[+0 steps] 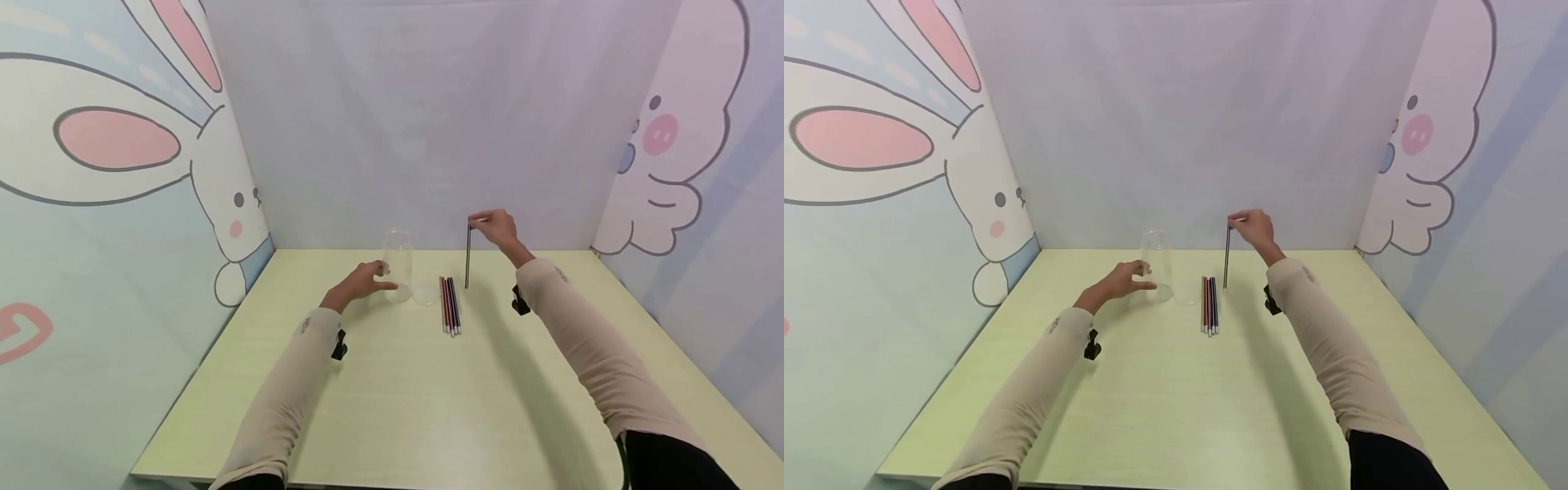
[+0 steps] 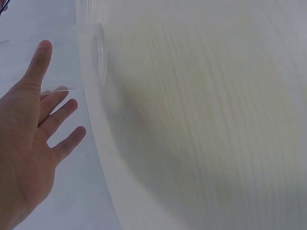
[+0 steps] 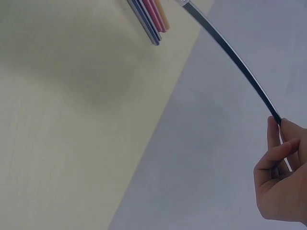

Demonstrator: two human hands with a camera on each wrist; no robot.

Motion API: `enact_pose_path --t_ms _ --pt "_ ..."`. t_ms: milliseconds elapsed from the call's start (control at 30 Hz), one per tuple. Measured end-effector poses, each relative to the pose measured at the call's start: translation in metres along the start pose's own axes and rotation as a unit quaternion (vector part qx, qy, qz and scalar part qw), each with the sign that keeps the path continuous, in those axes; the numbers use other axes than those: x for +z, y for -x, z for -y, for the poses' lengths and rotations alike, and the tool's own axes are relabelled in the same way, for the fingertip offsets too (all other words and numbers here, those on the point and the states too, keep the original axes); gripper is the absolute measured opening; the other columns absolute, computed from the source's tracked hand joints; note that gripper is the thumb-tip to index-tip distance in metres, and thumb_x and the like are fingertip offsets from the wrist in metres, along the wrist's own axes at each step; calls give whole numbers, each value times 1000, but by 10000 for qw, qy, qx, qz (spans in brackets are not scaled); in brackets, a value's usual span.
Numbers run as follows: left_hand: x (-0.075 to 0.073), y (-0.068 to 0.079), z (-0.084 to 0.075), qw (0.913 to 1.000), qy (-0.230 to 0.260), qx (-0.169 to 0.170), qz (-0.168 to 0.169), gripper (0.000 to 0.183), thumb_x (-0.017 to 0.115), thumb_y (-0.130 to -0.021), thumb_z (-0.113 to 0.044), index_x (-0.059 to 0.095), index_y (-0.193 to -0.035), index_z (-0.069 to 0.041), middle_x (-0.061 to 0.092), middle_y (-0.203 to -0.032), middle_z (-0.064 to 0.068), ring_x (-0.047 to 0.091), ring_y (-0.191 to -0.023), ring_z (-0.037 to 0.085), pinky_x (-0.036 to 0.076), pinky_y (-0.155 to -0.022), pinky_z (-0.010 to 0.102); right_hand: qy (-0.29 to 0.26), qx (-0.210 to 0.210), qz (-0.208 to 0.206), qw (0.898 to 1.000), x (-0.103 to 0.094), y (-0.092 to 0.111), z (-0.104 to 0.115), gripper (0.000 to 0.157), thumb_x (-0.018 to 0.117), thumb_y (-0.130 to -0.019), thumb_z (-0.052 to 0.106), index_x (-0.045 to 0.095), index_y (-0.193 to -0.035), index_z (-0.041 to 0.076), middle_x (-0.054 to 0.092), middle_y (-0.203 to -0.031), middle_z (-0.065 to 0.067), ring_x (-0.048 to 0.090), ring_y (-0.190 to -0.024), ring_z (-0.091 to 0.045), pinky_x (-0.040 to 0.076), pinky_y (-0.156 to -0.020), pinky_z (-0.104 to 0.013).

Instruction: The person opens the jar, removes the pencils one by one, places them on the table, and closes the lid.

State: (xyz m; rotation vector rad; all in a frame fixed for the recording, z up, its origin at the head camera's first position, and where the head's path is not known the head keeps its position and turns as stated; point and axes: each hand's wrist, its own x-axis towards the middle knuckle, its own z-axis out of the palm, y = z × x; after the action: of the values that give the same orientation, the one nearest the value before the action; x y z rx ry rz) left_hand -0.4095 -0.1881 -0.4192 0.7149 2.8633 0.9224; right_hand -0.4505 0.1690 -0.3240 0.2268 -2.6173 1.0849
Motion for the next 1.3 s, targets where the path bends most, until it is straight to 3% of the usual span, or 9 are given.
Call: enact_pose_path --t_ms 133,367,600,767,967,1167,1300 --pt "1 1 0 10000 -63 -1 -31 67 74 -96 -48 56 -140 -1 60 -142 19 55 -135 33 45 -110 47 83 -57 199 9998 11 6 -10 31 65 -105 24 75 -123 2 72 -121 -23 66 -112 -40 43 -71 -33" --pt "0 2 -2 9998 -161 -12 -65 65 73 -98 -45 55 -141 -1 60 -142 20 56 -134 34 46 -109 46 329 -119 480 9982 26 11 -24 29 67 -104 23 76 -121 2 73 -120 -23 70 -100 -39 40 -60 -31" --pt "-1 3 -1 10000 -75 -46 -36 65 73 -97 -46 54 -141 -2 59 -143 22 54 -135 36 45 -110 47 458 20 751 9961 40 18 -31 29 66 -104 24 77 -121 3 74 -118 -20 70 -106 -38 50 -72 -37" --pt "0 3 2 9999 -84 -100 -18 66 73 -96 -49 54 -142 -5 59 -143 20 54 -135 35 45 -110 47 491 105 756 9959 50 24 -37 29 66 -104 25 77 -121 4 75 -114 -20 70 -103 -38 49 -68 -37" --pt "-1 2 2 9999 -87 -113 -15 65 74 -95 -50 56 -139 -5 59 -143 20 54 -135 34 44 -111 46 587 268 809 9946 63 29 -46 30 67 -103 27 77 -121 5 73 -122 -20 70 -104 -36 52 -70 -39" --pt "0 0 4 9999 -72 -124 -18 63 73 -97 -48 56 -140 -5 59 -143 20 54 -135 34 44 -111 47 714 534 918 9918 73 34 -50 33 67 -102 31 78 -120 7 76 -113 -17 70 -100 -35 47 -60 -34" --pt "1 0 5 9999 -37 -116 -26 65 73 -97 -47 55 -141 -3 60 -143 20 54 -136 34 44 -111 47 819 682 952 9897 79 38 -51 33 68 -101 32 77 -121 7 75 -118 -16 69 -99 -34 44 -59 -32"
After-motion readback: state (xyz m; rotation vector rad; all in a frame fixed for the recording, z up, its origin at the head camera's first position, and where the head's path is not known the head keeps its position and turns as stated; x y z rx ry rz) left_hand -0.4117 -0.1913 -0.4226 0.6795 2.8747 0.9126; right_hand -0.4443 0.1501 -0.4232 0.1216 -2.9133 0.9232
